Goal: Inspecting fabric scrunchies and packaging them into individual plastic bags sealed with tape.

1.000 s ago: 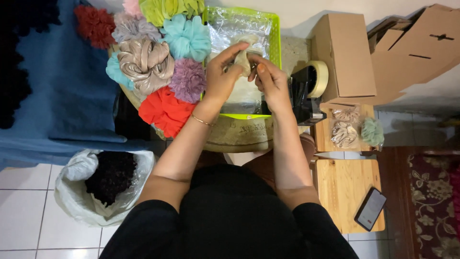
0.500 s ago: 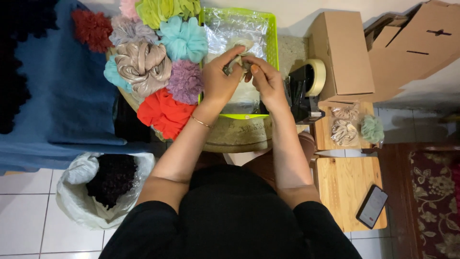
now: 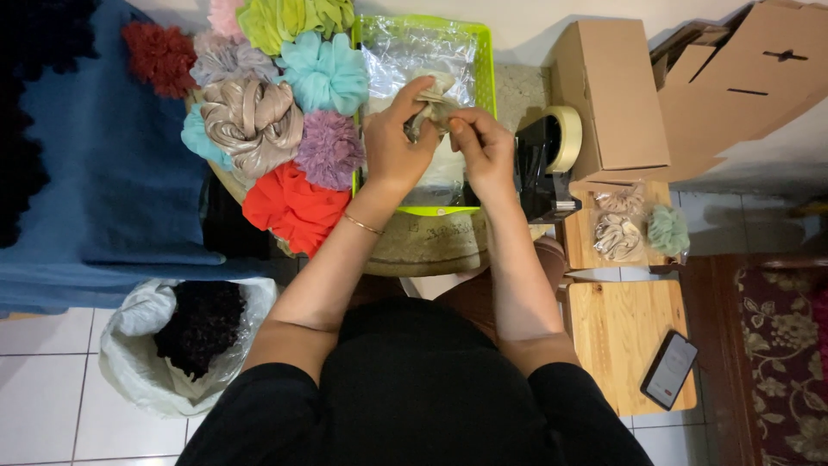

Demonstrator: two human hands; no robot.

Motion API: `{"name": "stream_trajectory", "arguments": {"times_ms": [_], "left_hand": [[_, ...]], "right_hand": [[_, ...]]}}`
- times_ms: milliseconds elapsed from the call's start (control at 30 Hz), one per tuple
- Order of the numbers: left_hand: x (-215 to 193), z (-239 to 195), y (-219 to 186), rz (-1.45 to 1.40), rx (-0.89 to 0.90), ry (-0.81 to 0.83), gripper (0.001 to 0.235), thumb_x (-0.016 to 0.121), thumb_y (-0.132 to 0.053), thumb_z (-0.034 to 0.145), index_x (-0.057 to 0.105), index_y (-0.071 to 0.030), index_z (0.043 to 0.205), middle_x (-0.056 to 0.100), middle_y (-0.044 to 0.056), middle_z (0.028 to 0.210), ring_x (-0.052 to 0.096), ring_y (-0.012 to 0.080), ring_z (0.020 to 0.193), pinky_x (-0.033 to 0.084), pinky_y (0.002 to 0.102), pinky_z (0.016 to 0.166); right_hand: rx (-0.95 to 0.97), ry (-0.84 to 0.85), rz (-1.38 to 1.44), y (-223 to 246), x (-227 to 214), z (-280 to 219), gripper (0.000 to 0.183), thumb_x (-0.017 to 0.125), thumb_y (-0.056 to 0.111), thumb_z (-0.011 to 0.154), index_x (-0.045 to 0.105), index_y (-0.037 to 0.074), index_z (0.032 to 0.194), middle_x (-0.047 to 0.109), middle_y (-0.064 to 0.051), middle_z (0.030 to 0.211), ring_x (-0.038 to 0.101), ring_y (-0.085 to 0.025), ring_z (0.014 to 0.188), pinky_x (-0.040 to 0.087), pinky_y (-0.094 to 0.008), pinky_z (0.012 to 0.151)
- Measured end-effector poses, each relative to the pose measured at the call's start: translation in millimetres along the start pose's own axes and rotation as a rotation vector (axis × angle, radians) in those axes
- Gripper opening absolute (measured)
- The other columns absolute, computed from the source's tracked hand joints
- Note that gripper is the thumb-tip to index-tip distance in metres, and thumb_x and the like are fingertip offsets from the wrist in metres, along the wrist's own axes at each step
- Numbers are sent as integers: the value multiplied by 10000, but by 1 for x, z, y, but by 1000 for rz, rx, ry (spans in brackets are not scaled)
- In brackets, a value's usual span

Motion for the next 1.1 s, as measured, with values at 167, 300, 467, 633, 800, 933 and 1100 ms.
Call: {"name": "stream_trajectory", "arguments": {"times_ms": [167, 300, 467, 633, 800, 933, 1100], "left_hand": [[-6, 2, -8, -120, 45, -33, 497, 614, -38, 858, 579, -276, 1293, 803, 30, 1059, 781, 208, 1067, 588, 323, 769], [-8, 2, -12, -224, -11, -8, 465, 590, -39, 847, 582, -250, 1260, 789, 36, 951, 733, 177, 757, 533, 312, 680], [-6, 1, -1, -381, -78, -37, 260, 554, -131, 1002, 604, -215, 1244, 409, -79, 571, 380, 76, 530, 319, 279, 541], [-6, 2, 0, -338, -226, -38, 333, 724, -115, 939, 577, -240, 1210, 673, -7, 626, 606, 106, 539, 420, 270, 521], [-5, 1, 4, -395, -216, -28, 383, 609, -32, 939, 580, -212, 1277, 494, -34, 561, 436, 93, 522, 345, 284, 541], [-4, 2, 2, -429, -249, -28, 409, 680, -120, 922, 561, -236, 1296, 764, 47, 793, 671, 108, 673, 495, 266, 613], [1, 1, 5, -390, -188, 74, 442, 538, -33, 968, 490, -205, 1373, 623, 33, 717, 550, 124, 628, 418, 282, 602]], "right_hand": [[104, -110, 172, -7, -9, -1, 330, 552, 316, 1104, 589, 77, 1329, 584, -38, 817, 436, -95, 680, 358, -270, 636], [106, 60, 114, 0, 3, 0, 320, 541, 297, 1095, 701, 36, 1188, 555, -22, 828, 487, -129, 734, 390, -277, 646], [144, 260, 91, 11, 16, -1, 289, 539, 230, 1088, 707, 13, 1178, 588, -43, 810, 534, -154, 763, 438, -291, 711], [183, 44, 253, -8, -1, -6, 238, 577, 260, 1069, 722, 86, 1140, 587, -1, 776, 354, -66, 560, 257, -215, 497], [246, 69, 212, -9, 2, -2, 291, 560, 297, 1068, 703, 47, 1110, 557, -8, 778, 390, -87, 608, 275, -244, 544], [153, 241, 221, -1, 14, -5, 296, 564, 247, 1086, 706, 13, 1200, 620, -70, 822, 567, -161, 764, 453, -314, 708], [169, 189, 195, -1, 10, -4, 319, 578, 282, 1079, 707, 21, 1212, 650, -86, 882, 564, -172, 775, 450, -322, 713]]}}
Point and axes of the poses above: each hand's wrist, its own z-axis towards the middle knuckle, its own x-axis out of the palm, y = z × x, the point moved 7 cm from there along z, towards the middle knuckle
